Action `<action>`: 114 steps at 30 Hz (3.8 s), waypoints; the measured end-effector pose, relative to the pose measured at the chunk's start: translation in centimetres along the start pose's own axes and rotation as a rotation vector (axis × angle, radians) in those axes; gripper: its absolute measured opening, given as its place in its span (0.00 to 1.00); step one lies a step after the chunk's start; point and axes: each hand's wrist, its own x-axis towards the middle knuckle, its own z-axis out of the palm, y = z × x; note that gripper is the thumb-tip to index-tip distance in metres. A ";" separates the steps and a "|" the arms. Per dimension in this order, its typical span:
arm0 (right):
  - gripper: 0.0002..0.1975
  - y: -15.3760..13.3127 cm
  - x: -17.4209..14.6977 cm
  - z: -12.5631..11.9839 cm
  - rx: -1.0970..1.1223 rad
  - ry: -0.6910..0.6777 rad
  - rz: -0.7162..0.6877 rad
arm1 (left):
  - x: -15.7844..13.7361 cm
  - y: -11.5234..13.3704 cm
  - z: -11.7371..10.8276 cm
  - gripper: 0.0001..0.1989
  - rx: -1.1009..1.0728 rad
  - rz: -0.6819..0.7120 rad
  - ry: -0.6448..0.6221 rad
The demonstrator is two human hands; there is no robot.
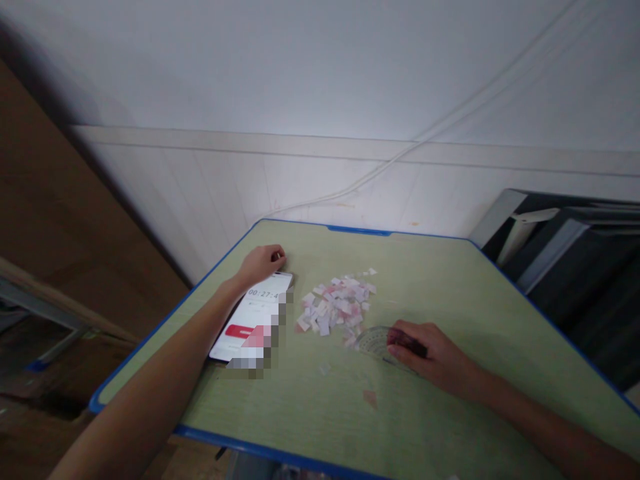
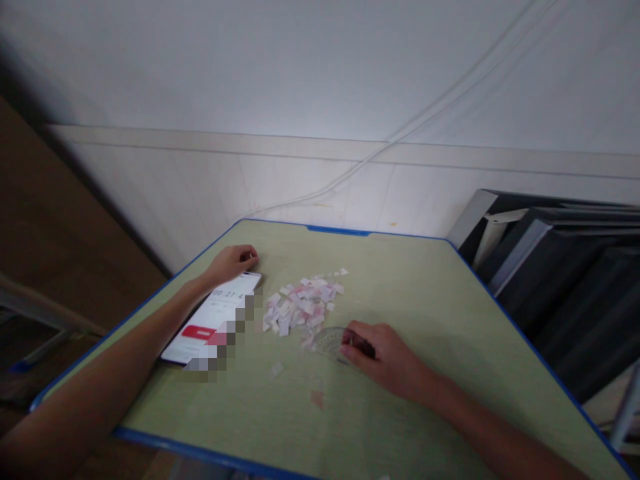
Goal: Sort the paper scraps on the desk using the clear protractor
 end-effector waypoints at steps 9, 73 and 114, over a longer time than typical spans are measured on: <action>0.09 -0.2 -0.1 0.0 -0.020 0.015 -0.006 | 0.0 0.0 0.0 0.13 0.007 0.010 0.007; 0.10 -0.2 -0.1 0.0 -0.027 -0.011 -0.022 | 0.1 -0.1 -0.1 0.14 -0.016 0.021 -0.001; 0.11 -0.8 -0.4 -0.3 -0.155 -0.038 -0.063 | 0.1 -0.1 -0.3 0.12 -0.113 0.024 0.024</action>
